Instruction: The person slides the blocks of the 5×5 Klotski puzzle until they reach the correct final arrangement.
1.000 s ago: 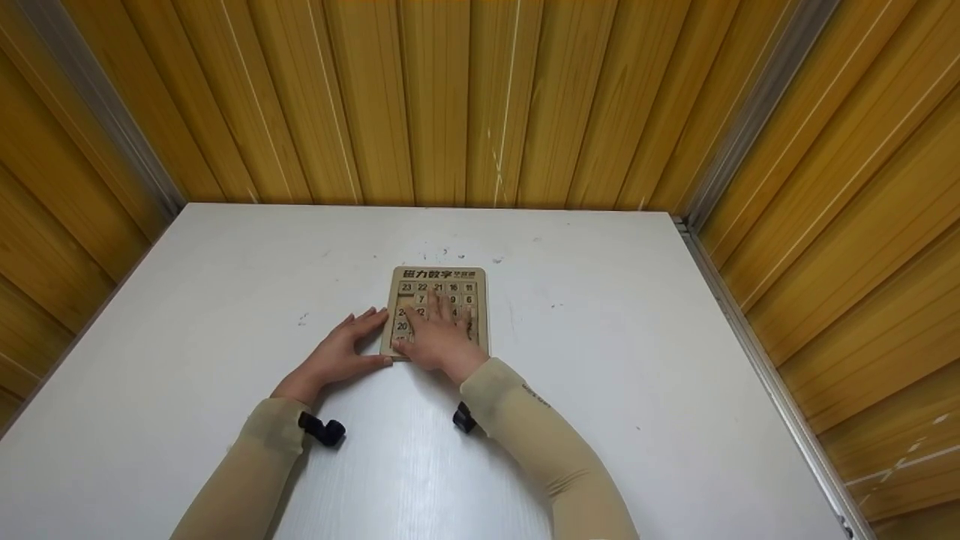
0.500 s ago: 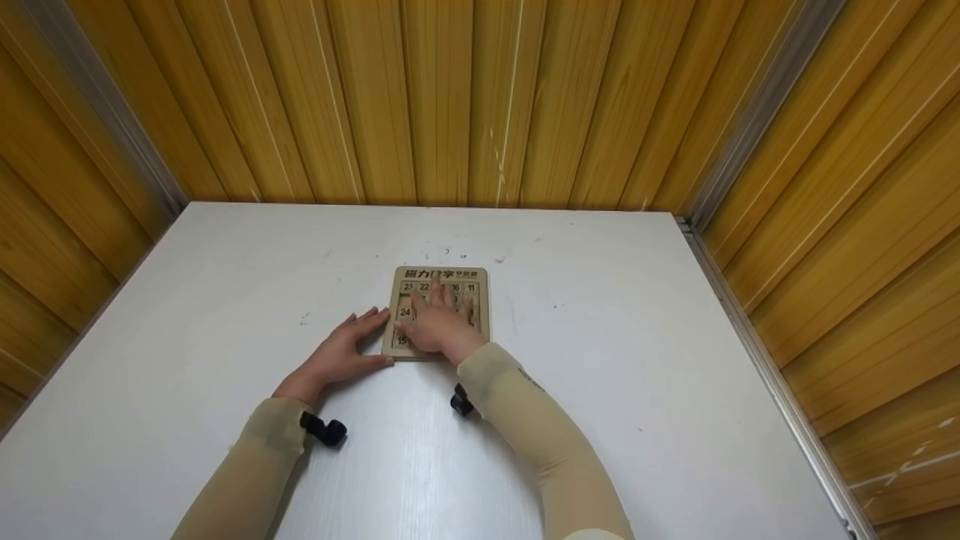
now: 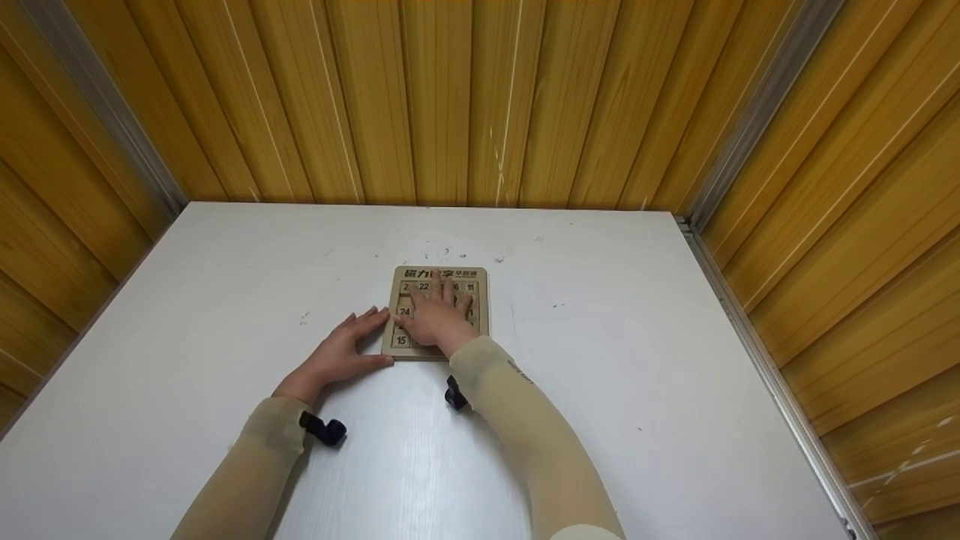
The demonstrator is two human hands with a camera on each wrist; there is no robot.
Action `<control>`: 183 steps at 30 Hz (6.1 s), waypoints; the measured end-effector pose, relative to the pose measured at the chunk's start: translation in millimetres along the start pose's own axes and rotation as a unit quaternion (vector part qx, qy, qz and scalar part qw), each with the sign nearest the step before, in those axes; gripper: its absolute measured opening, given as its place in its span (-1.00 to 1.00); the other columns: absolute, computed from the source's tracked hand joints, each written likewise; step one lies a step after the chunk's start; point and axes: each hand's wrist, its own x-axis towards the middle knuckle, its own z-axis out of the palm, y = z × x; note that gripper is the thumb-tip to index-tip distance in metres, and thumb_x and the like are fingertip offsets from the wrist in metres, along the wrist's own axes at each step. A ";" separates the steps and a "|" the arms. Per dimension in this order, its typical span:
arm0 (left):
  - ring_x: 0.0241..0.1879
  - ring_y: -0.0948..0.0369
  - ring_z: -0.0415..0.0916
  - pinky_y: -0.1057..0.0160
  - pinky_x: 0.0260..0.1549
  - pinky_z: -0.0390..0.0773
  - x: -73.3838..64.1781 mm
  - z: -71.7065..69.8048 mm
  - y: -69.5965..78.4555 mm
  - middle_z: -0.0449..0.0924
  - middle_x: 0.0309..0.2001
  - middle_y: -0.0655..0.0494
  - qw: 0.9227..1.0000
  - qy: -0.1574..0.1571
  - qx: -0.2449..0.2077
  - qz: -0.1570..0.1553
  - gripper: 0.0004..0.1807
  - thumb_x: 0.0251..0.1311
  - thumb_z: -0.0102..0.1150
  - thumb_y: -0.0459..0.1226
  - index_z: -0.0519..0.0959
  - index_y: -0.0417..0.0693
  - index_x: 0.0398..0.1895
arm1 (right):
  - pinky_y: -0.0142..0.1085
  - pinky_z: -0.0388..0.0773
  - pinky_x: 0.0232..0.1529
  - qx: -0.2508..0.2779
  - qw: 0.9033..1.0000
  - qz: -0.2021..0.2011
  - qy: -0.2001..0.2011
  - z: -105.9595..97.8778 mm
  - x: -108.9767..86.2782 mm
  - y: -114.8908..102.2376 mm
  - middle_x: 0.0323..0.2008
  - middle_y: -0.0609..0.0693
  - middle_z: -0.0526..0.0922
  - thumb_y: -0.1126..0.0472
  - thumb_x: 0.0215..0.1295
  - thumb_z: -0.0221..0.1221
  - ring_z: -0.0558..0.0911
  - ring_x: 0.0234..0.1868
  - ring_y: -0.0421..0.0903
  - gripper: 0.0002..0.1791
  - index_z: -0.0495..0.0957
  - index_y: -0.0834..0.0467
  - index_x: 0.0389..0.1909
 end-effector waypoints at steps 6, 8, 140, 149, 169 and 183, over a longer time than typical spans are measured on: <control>0.64 0.09 0.04 -0.02 0.69 -0.11 0.2 0.2 0.6 0.23 0.59 0.09 1.000 0.000 0.001 0.003 -0.03 0.14 0.50 -0.02 0.24 -0.02 0.58 | 0.46 -0.28 0.58 -0.004 1.000 -0.001 -0.002 -0.2 -5.6 -1.3 0.68 0.19 -0.42 -0.38 0.52 -0.13 -0.27 0.68 0.31 -0.17 -0.01 -0.11 0.66; 0.65 0.08 0.04 -0.02 0.69 -0.11 0.0 0.2 0.6 0.23 0.59 0.09 1.000 0.001 -0.001 0.002 -0.03 0.14 0.50 -0.02 0.25 -0.01 0.58 | 0.46 -0.29 0.57 -0.010 1.000 -0.003 -0.003 -0.1 -7.7 -1.4 0.67 0.20 -0.41 -0.39 0.52 -0.14 -0.27 0.68 0.30 -0.16 -0.03 -0.11 0.67; 0.64 0.07 0.06 -0.02 0.69 -0.14 -0.8 0.0 0.8 0.27 0.57 0.05 1.000 0.008 -0.011 0.020 -0.03 0.11 0.51 -0.04 0.27 -0.05 0.57 | 0.50 -0.45 0.53 0.062 0.995 0.078 0.012 -10.4 -20.2 38.6 0.65 0.24 -0.52 -0.35 0.52 -0.09 -0.39 0.67 0.31 -0.06 -0.13 0.07 0.68; 0.64 0.05 0.07 -0.03 0.69 -0.14 -0.8 0.2 -0.7 0.27 0.57 0.03 0.999 0.010 -0.006 0.029 -0.03 0.11 0.51 -0.05 0.27 -0.07 0.56 | 0.49 -0.44 0.54 0.069 0.994 0.084 0.013 -9.5 -20.0 39.7 0.65 0.23 -0.55 -0.33 0.52 -0.07 -0.39 0.66 0.33 -0.08 -0.12 0.05 0.68; 0.64 0.07 0.06 -0.04 0.69 -0.11 -0.7 0.7 3.1 0.26 0.57 0.06 1.000 0.009 -0.008 0.008 -0.02 0.10 0.52 -0.05 0.26 -0.04 0.57 | 0.45 -0.38 0.57 0.055 0.996 0.072 0.015 -3.8 -13.2 21.6 0.67 0.24 -0.44 -0.37 0.50 -0.09 -0.36 0.68 0.28 -0.08 -0.10 0.02 0.68; 0.65 0.06 0.03 -0.05 0.69 -0.15 -1.8 -2.2 -0.3 0.22 0.59 0.06 1.000 0.008 -0.002 0.017 -0.01 0.11 0.50 -0.01 0.24 -0.01 0.58 | 0.49 -0.45 0.53 0.051 0.997 0.060 0.006 -8.1 -27.8 35.6 0.67 0.26 -0.36 -0.43 0.49 -0.15 -0.37 0.67 0.29 -0.02 -0.15 0.07 0.68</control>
